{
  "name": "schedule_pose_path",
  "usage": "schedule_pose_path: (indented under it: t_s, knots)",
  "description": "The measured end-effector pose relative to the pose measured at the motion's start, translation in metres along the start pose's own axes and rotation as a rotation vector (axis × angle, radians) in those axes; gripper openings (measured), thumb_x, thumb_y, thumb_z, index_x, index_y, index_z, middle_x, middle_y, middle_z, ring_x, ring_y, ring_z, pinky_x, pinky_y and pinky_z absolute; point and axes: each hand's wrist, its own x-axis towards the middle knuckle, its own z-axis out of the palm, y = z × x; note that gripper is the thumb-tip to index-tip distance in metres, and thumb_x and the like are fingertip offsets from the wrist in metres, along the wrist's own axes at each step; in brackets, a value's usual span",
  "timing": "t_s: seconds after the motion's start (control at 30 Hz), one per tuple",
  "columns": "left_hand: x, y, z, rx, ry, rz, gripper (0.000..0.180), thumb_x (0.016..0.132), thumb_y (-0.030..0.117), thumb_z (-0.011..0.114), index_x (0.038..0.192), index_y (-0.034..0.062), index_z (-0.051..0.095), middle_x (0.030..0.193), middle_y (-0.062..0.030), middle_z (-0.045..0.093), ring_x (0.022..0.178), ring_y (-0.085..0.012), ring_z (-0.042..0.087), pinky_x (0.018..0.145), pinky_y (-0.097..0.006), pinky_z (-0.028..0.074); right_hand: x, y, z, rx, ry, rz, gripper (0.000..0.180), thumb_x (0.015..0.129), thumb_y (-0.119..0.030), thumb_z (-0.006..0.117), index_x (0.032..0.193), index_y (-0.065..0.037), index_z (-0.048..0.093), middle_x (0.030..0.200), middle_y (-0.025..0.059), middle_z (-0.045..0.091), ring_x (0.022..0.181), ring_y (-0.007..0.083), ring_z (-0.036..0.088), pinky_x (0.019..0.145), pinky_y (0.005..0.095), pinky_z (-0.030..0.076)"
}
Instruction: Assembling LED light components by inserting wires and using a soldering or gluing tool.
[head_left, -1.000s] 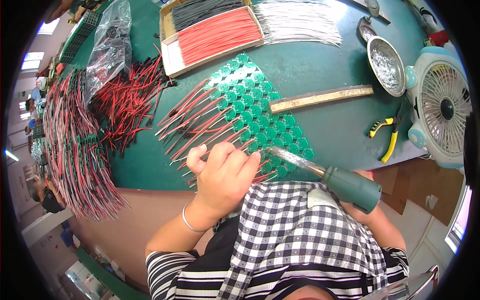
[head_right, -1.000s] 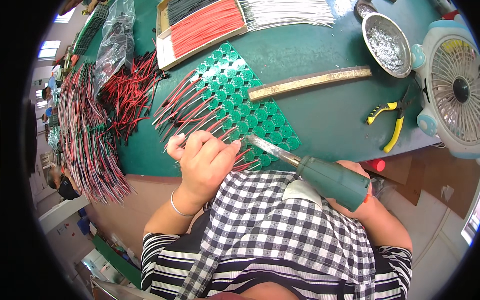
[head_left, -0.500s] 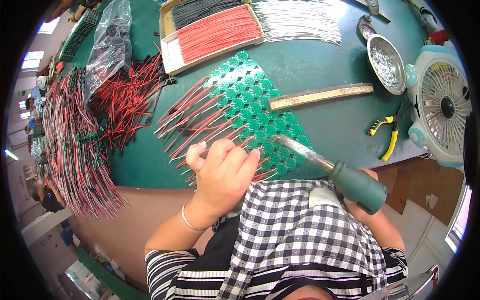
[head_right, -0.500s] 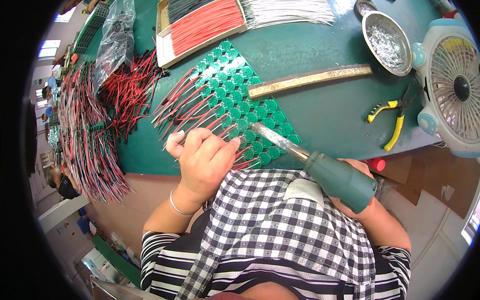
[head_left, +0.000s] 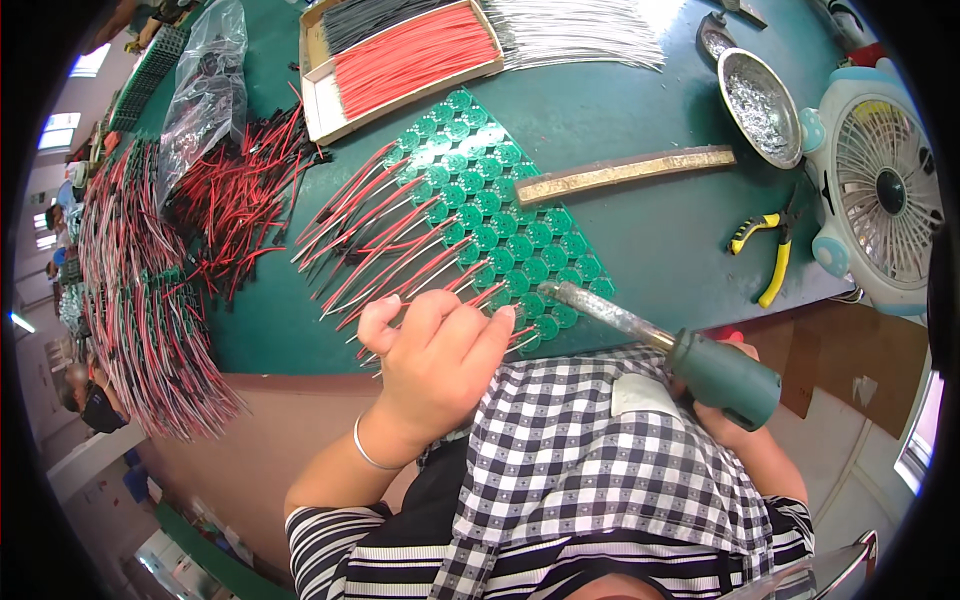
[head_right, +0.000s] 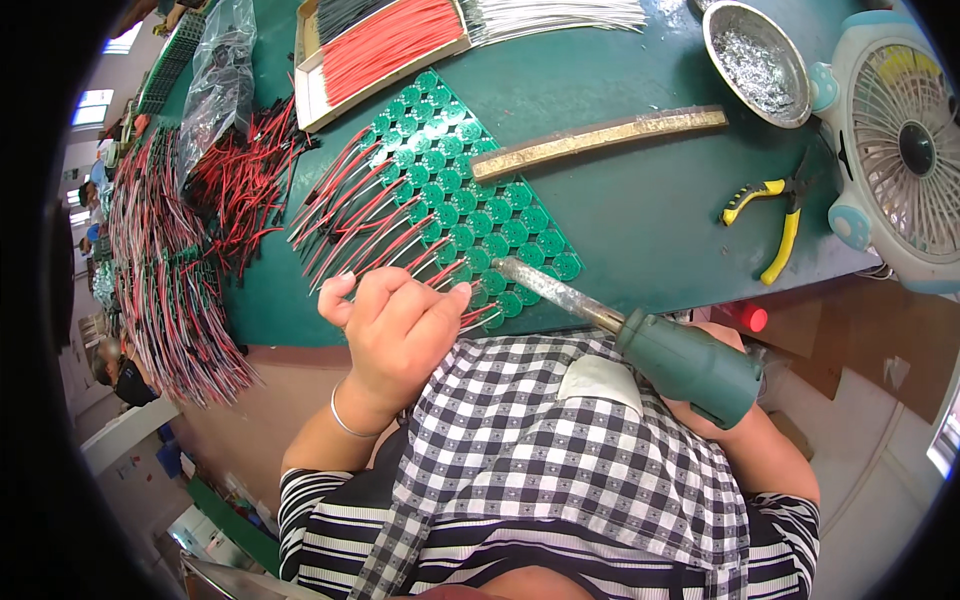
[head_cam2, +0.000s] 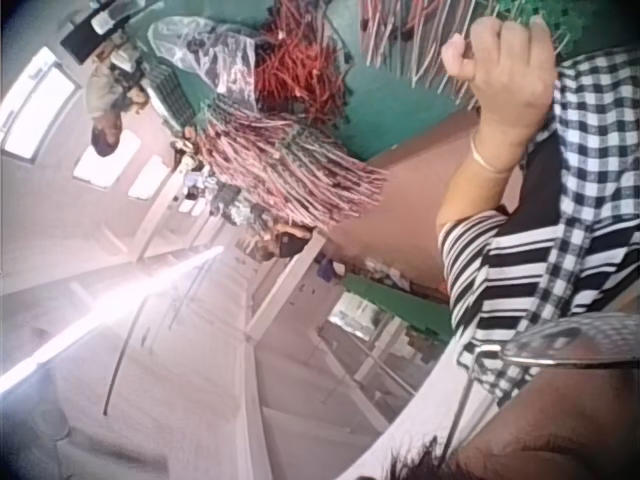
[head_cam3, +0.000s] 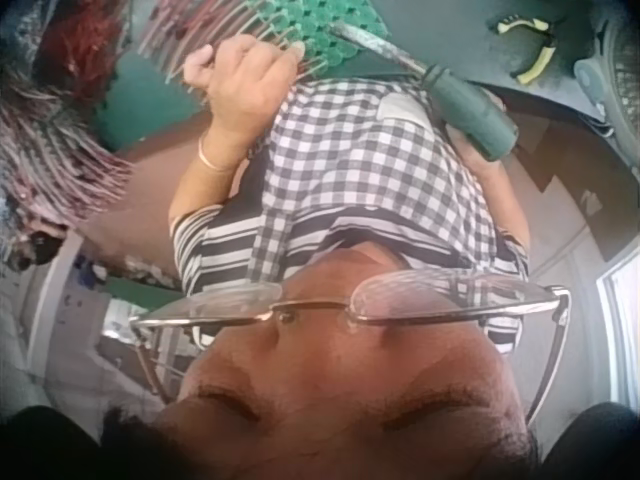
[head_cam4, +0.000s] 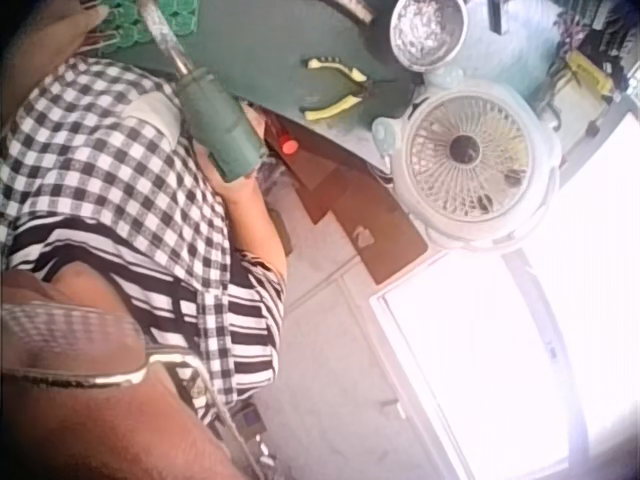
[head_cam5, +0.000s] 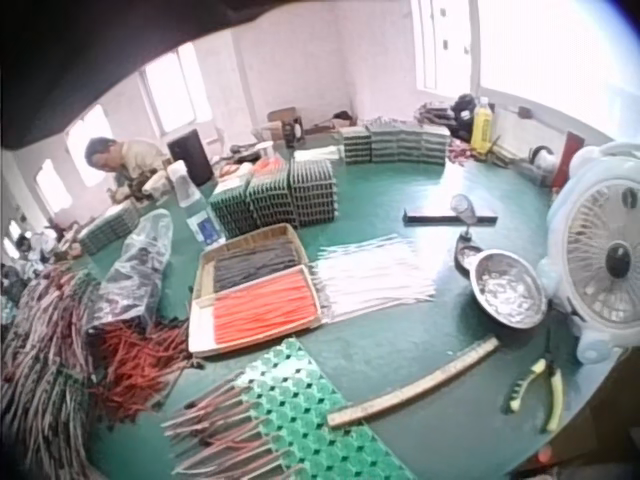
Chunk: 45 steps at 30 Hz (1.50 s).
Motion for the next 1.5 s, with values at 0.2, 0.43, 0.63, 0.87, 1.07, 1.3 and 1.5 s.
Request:
schedule_pose_path:
  t_s: [0.2, 0.43, 0.63, 0.87, 1.07, 1.3, 1.5]
  knots:
    - [-0.002, 0.003, 0.003, -0.007, -0.008, -0.011, 0.012, 0.076, 0.016, 0.066, 0.087, 0.0157, 0.07, 0.073, 0.005, 0.049, 0.083, -0.0139, 0.054, 0.092, -0.045, 0.023, -0.001, -0.003, 0.005, -0.055, 0.04, -0.037, 0.02, 0.078, -0.018, 0.064, 0.094, -0.007, 0.069, 0.088, 0.0075, 0.068, 0.076, 0.0275, 0.064, 0.067, 0.0365, 0.049]
    - [-0.001, 0.006, 0.005, 0.016, 0.013, -0.034, 0.013, 0.068, 0.013, 0.073, 0.08, 0.0186, 0.071, 0.068, 0.0093, 0.051, 0.077, -0.0116, 0.052, 0.092, -0.043, 0.023, -0.001, -0.002, 0.008, -0.047, 0.056, -0.048, 0.02, 0.078, -0.02, 0.064, 0.094, -0.009, 0.069, 0.091, 0.0067, 0.068, 0.079, 0.0272, 0.063, 0.071, 0.0367, 0.048]
    - [0.001, 0.006, 0.007, 0.023, 0.028, -0.007, 0.011, 0.069, 0.015, 0.072, 0.079, 0.0186, 0.071, 0.068, 0.0094, 0.051, 0.078, -0.0113, 0.052, 0.092, -0.043, 0.023, -0.008, 0.003, 0.012, -0.097, 0.05, -0.058, 0.021, 0.078, -0.019, 0.065, 0.096, -0.009, 0.069, 0.097, 0.006, 0.068, 0.088, 0.0279, 0.061, 0.081, 0.0389, 0.047]
    - [0.0, 0.006, 0.008, 0.045, 0.031, -0.008, 0.012, 0.069, 0.015, 0.072, 0.08, 0.0188, 0.071, 0.067, 0.0092, 0.05, 0.077, -0.0113, 0.052, 0.093, -0.043, 0.023, -0.003, -0.001, 0.008, -0.097, 0.158, -0.01, 0.021, 0.079, -0.016, 0.063, 0.098, -0.007, 0.068, 0.093, 0.0078, 0.069, 0.081, 0.0264, 0.063, 0.081, 0.0375, 0.046]
    - [0.0, 0.005, 0.009, 0.043, 0.023, -0.011, 0.014, 0.068, 0.014, 0.073, 0.081, 0.019, 0.071, 0.068, 0.0091, 0.051, 0.078, -0.0118, 0.052, 0.093, -0.043, 0.023, -0.018, -0.001, 0.008, 0.107, 0.204, 0.123, 0.019, 0.082, -0.018, 0.061, 0.097, -0.008, 0.067, 0.076, 0.0043, 0.068, 0.072, 0.0231, 0.063, 0.076, 0.0356, 0.045]
    - [-0.003, 0.014, 0.003, -0.008, 0.039, 0.013, 0.014, 0.069, 0.013, 0.071, 0.082, 0.018, 0.071, 0.069, 0.0084, 0.052, 0.078, -0.0117, 0.052, 0.093, -0.042, 0.023, -0.028, 0.008, 0.011, 0.167, 0.206, 0.108, 0.019, 0.08, -0.02, 0.063, 0.094, -0.008, 0.069, 0.086, 0.0049, 0.07, 0.076, 0.0246, 0.063, 0.08, 0.037, 0.043]
    - [-0.006, 0.019, 0.005, -0.031, 0.013, 0.006, 0.013, 0.071, 0.013, 0.068, 0.082, 0.0178, 0.07, 0.069, 0.0079, 0.052, 0.078, -0.0116, 0.053, 0.093, -0.042, 0.023, -0.022, -0.003, 0.005, -0.008, 0.086, 0.064, 0.023, 0.077, -0.019, 0.065, 0.096, -0.008, 0.069, 0.097, 0.0078, 0.069, 0.088, 0.0291, 0.062, 0.08, 0.041, 0.045]
